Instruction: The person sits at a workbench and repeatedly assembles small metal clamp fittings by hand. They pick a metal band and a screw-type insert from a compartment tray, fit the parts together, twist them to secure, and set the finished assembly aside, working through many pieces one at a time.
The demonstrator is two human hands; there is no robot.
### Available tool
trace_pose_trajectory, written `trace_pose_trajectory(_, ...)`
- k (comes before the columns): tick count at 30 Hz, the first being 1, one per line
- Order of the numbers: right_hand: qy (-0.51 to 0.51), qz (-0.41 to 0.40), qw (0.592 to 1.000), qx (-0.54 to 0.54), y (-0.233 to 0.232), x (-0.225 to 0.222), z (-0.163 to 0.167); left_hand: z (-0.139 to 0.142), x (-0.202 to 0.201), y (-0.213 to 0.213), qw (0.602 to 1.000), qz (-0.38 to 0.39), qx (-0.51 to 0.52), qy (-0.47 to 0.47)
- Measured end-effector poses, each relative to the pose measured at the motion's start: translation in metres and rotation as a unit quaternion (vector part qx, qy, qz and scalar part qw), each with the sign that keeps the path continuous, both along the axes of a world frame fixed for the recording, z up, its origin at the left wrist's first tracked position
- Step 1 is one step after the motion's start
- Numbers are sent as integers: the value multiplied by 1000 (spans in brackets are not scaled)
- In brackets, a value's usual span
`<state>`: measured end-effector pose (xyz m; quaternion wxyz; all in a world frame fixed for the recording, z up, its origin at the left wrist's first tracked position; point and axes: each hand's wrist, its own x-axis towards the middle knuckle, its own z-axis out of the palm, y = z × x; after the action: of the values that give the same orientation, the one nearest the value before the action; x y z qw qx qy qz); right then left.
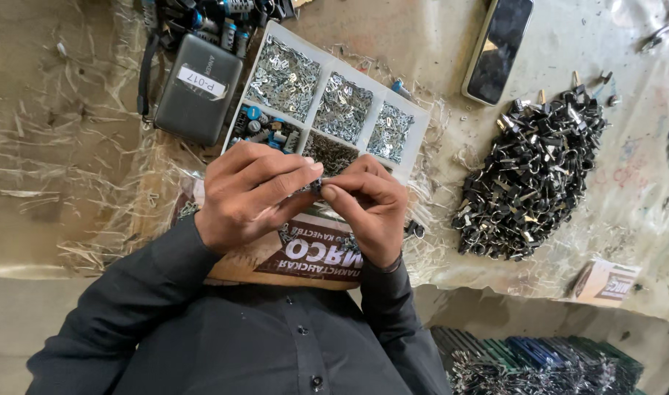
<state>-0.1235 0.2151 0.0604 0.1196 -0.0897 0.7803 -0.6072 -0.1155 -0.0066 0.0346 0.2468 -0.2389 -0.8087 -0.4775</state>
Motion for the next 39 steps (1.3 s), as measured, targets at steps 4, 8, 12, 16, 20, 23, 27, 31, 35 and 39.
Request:
trace_pose_trajectory(4,-30,15,999,-23,1,-8,-9,3,2,-3,998,4,-44,38)
trace_pose_trajectory(8,-96,3,965,-244,11,-4,-5,11,10,1,998,-39,-44,34)
trace_pose_trajectory(12,-133,7,977,-166,16,30,20,22,13,11,997,-64,-31,4)
trace_pose_trajectory(16,-170,6,964,-204,21,57,22,32,22,23,991,-132,-11,-30)
trace_pose_trajectory(20,-322,26,807,-495,43,79,-7,37,31,31,976,-206,38,-55)
trace_pose_trajectory(23,-150,-174,950,-211,68,120,-20,38,31,16,981,-184,54,-15)
trace_pose_trajectory(27,130,-246,953,118,90,169,-32,47,58,-17,990,-125,47,-49)
trace_pose_trajectory(31,54,-131,960,242,82,202,-45,55,96,-35,970,-217,-7,-111)
trace_pose_trajectory(35,187,-85,902,379,66,208,-57,51,121,-23,955,-257,-31,-141)
trace_pose_trajectory(39,174,-60,900,395,66,200,-57,34,140,2,971,-192,-1,-140)
